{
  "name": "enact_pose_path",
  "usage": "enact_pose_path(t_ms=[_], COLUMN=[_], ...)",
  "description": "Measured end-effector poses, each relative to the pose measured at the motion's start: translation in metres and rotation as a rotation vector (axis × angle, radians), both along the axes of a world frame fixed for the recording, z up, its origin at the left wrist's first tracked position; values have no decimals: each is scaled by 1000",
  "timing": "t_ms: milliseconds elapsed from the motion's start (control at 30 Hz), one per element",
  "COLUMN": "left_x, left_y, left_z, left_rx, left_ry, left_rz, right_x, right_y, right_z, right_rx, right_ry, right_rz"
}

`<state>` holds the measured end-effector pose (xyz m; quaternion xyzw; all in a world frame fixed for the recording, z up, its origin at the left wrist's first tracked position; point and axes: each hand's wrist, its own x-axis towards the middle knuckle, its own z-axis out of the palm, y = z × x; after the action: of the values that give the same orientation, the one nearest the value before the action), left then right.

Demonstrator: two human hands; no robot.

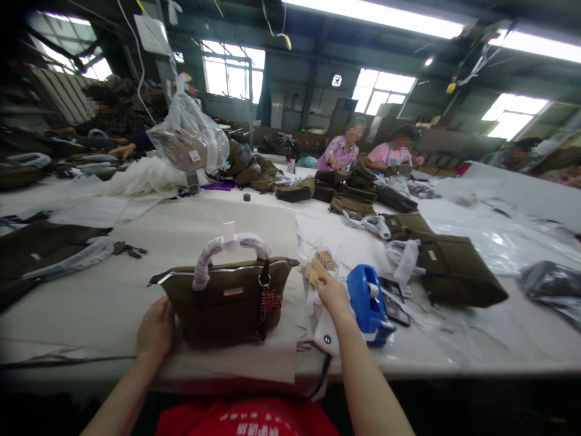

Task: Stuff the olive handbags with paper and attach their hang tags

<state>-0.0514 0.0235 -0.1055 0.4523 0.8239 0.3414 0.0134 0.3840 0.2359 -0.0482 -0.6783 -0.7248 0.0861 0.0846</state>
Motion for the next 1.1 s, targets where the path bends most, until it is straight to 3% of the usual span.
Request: enact_pose_path(t_ms=[167, 300, 467, 700, 767, 833, 933, 1033, 1100], left_x=[4, 5, 8, 2, 1, 6, 28, 62, 82], left_y=[-4, -5, -6, -5, -7, -14, -30, -50, -59], left_z=[1, 0, 3, -6, -1, 15, 58, 111, 142], left_rx=[12, 53, 108, 196, 284, 413, 629, 779, 776], left_ry=[23, 36, 52, -1, -13, 16, 70, -12, -38], left_rz=[-41, -43, -61, -51, -10, 72, 113, -73, -275], right_x=[-11, -17, 1, 28, 27, 21, 3, -21, -36], right_y=[51, 66, 58, 24, 9, -10, -44, -82, -108], right_z=[10, 6, 14, 42, 54, 67, 88, 105, 112], right_rx=[4, -38, 23, 227, 286, 345, 424, 449, 423], right_ry=[8, 1, 76, 350, 443, 515, 662, 892, 1040], right_rz=[-58, -82, -95, -34, 1, 30, 56, 89, 106])
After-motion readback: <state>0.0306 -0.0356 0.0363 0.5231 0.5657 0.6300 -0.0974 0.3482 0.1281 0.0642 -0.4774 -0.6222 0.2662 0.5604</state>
